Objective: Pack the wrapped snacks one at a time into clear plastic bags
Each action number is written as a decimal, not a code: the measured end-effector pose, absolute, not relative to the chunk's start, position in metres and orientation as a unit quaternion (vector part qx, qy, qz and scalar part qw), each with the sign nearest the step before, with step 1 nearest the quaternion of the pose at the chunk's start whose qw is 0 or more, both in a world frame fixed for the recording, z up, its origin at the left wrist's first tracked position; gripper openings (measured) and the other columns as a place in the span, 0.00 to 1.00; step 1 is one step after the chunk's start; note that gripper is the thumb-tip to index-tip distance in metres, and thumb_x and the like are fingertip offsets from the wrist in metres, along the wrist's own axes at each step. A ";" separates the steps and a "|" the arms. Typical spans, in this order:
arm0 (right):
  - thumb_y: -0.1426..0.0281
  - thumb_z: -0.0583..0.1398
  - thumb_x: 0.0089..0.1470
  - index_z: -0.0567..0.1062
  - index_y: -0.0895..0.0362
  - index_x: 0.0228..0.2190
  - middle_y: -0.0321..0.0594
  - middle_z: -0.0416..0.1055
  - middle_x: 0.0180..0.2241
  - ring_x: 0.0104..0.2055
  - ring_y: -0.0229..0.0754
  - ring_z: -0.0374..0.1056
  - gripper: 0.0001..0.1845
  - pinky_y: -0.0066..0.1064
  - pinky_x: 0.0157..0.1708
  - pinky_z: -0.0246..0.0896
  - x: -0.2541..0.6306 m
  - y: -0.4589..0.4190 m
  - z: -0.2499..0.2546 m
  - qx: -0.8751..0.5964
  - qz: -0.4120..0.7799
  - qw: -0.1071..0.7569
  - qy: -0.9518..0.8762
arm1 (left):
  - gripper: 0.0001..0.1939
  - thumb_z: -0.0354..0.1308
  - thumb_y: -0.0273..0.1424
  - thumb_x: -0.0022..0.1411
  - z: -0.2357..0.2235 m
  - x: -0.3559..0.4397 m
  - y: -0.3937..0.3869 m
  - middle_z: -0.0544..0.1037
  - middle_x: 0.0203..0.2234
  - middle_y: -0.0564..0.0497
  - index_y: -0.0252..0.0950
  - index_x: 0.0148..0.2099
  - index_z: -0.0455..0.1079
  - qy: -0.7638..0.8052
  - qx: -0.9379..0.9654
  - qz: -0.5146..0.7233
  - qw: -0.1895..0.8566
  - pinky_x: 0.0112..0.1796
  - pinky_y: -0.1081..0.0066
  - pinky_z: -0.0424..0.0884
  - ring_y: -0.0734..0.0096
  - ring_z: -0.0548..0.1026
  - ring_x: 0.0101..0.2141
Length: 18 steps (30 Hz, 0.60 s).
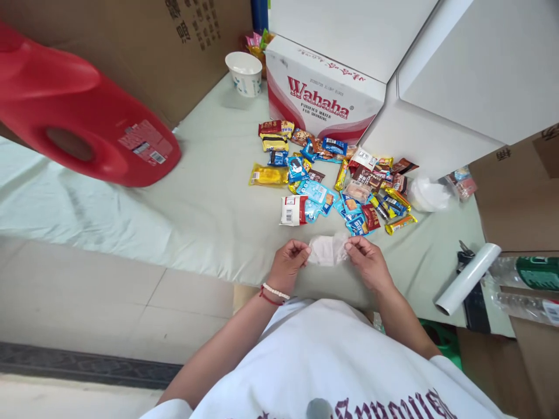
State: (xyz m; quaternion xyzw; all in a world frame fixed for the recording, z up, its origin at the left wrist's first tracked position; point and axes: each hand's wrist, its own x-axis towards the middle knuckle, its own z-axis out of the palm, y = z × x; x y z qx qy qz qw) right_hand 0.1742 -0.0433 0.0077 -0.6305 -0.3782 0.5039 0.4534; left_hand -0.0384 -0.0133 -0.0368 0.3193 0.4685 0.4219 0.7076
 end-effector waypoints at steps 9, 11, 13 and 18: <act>0.51 0.67 0.55 0.70 0.52 0.29 0.29 0.62 0.21 0.18 0.32 0.47 0.19 0.27 0.18 0.39 0.189 -0.050 0.007 -0.645 0.514 0.443 -0.353 | 0.26 0.72 0.51 0.50 -0.022 -0.052 -0.007 0.65 0.29 0.57 0.39 0.35 0.65 0.447 0.267 0.457 0.721 0.33 0.71 0.76 0.76 0.66 0.31; 0.54 0.67 0.56 0.71 0.51 0.30 0.31 0.63 0.24 0.21 0.35 0.52 0.16 0.28 0.20 0.48 0.187 -0.053 0.013 -0.652 0.445 0.451 -0.417 | 0.26 0.71 0.52 0.50 -0.020 -0.051 -0.005 0.65 0.29 0.57 0.39 0.35 0.64 0.450 0.282 0.449 0.718 0.31 0.71 0.76 0.75 0.67 0.30; 0.57 0.70 0.53 0.75 0.50 0.35 0.37 0.71 0.34 0.29 0.39 0.61 0.14 0.31 0.27 0.59 0.181 -0.055 0.019 -0.632 0.363 0.434 -0.530 | 0.27 0.70 0.53 0.51 -0.020 -0.049 -0.005 0.66 0.28 0.57 0.39 0.35 0.65 0.455 0.303 0.435 0.716 0.29 0.72 0.76 0.74 0.68 0.29; 0.63 0.67 0.57 0.79 0.46 0.43 0.42 0.75 0.44 0.44 0.48 0.69 0.10 0.40 0.43 0.65 0.153 -0.047 0.018 -0.537 0.328 0.343 -0.697 | 0.26 0.69 0.52 0.54 -0.016 -0.037 -0.007 0.68 0.29 0.56 0.38 0.36 0.64 0.427 0.318 0.431 0.729 0.31 0.71 0.76 0.75 0.69 0.30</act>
